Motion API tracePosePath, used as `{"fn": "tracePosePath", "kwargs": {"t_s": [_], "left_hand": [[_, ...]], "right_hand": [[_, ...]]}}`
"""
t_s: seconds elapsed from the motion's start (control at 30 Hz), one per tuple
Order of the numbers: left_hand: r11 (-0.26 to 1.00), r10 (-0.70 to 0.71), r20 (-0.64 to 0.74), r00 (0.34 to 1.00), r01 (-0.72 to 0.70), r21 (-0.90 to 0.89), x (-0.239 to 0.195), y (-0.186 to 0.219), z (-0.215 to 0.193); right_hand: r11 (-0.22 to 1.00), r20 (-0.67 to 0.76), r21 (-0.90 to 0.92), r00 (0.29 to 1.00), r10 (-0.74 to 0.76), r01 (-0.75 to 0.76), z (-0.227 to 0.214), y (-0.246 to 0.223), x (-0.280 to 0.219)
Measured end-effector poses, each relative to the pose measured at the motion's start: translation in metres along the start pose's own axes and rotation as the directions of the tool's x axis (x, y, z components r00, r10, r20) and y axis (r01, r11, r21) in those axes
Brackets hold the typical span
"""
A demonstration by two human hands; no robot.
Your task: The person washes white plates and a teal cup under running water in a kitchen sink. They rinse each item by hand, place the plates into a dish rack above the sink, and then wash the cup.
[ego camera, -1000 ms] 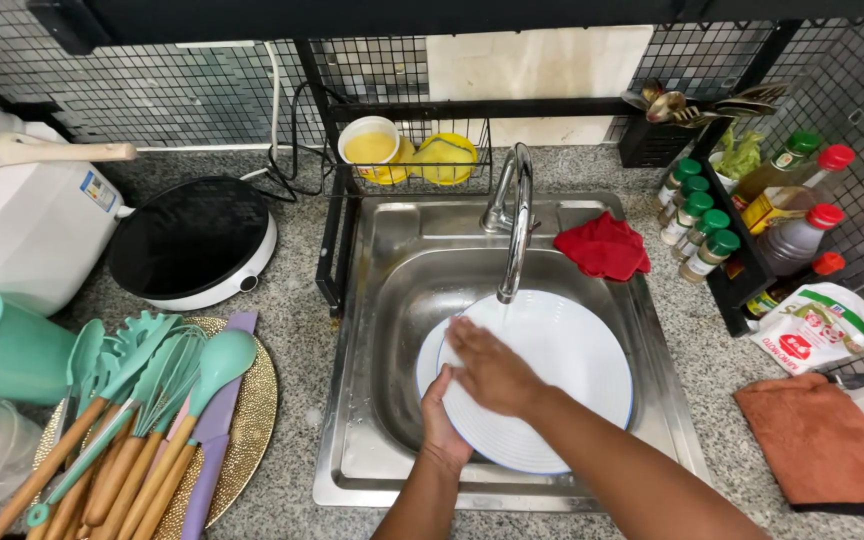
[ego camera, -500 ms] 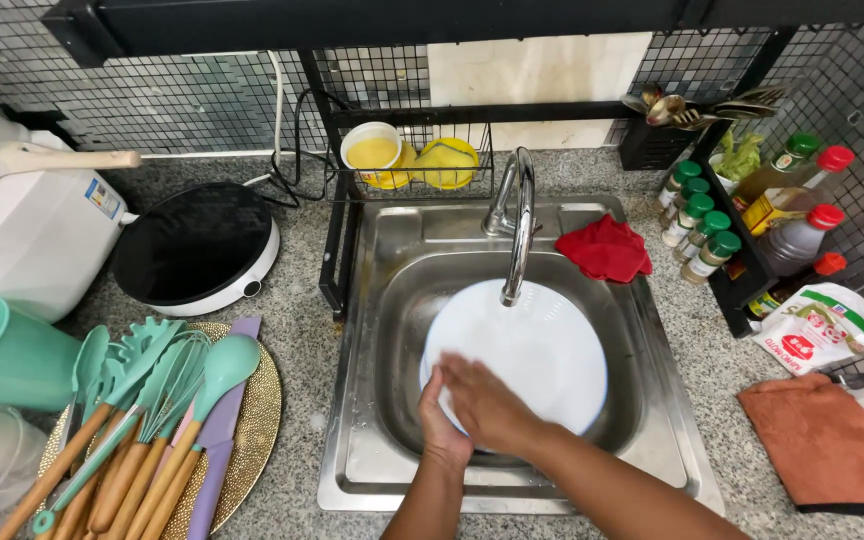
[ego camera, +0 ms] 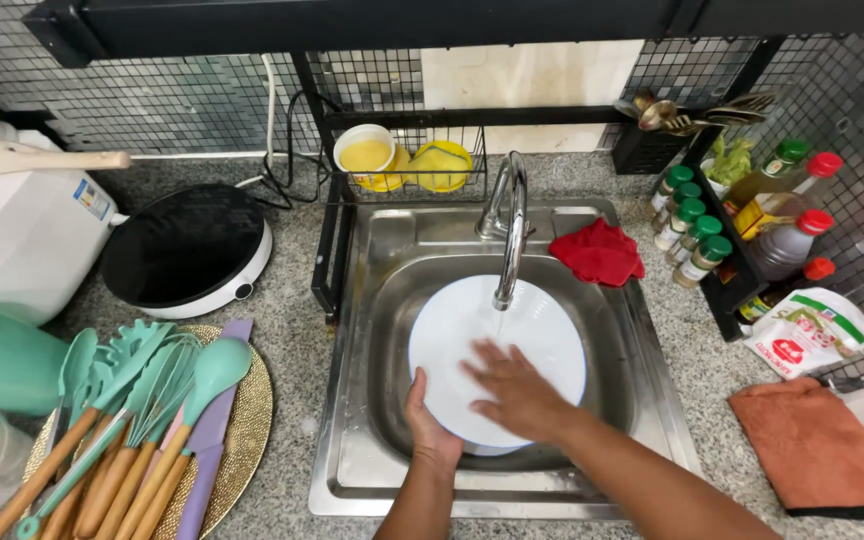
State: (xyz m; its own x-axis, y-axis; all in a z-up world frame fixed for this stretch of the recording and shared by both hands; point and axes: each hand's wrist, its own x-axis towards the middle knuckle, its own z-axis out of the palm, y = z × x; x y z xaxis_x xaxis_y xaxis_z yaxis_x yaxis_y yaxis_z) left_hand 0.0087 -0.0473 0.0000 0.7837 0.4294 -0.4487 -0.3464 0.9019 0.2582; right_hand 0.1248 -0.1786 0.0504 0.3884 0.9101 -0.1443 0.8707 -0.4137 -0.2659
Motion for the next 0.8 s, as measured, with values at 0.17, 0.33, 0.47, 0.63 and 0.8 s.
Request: {"fn": "tracePosePath", "kwargs": {"t_s": [0.17,0.33,0.47,0.63,0.8], "left_hand": [[0.999,-0.039,0.028,0.999,0.039,-0.001,-0.007,-0.001,0.006],[0.997,-0.080,0.050,0.996,0.079,0.018,-0.005,-0.003,0.001],[0.999,-0.053,0.073,0.996,0.054,-0.003,-0.011,0.001,0.006],[0.999,0.029,0.000,1.000,-0.029,-0.022,-0.012,0.002,0.006],[0.995,0.047,-0.224,0.973,-0.026,0.094,-0.036,0.011,0.044]], "right_hand": [[0.998,-0.064,0.010,0.996,0.065,-0.065,-0.039,-0.020,0.031],[0.946,-0.324,0.019,0.893,0.312,-0.323,0.027,-0.001,0.069],[0.965,-0.381,0.190,0.919,-0.098,0.181,0.038,-0.036,0.037],[0.910,-0.172,0.262,0.944,-0.282,0.320,0.012,-0.009,-0.031],[0.983,0.029,0.072,0.985,-0.171,0.169,-0.032,0.061,-0.051]]}}
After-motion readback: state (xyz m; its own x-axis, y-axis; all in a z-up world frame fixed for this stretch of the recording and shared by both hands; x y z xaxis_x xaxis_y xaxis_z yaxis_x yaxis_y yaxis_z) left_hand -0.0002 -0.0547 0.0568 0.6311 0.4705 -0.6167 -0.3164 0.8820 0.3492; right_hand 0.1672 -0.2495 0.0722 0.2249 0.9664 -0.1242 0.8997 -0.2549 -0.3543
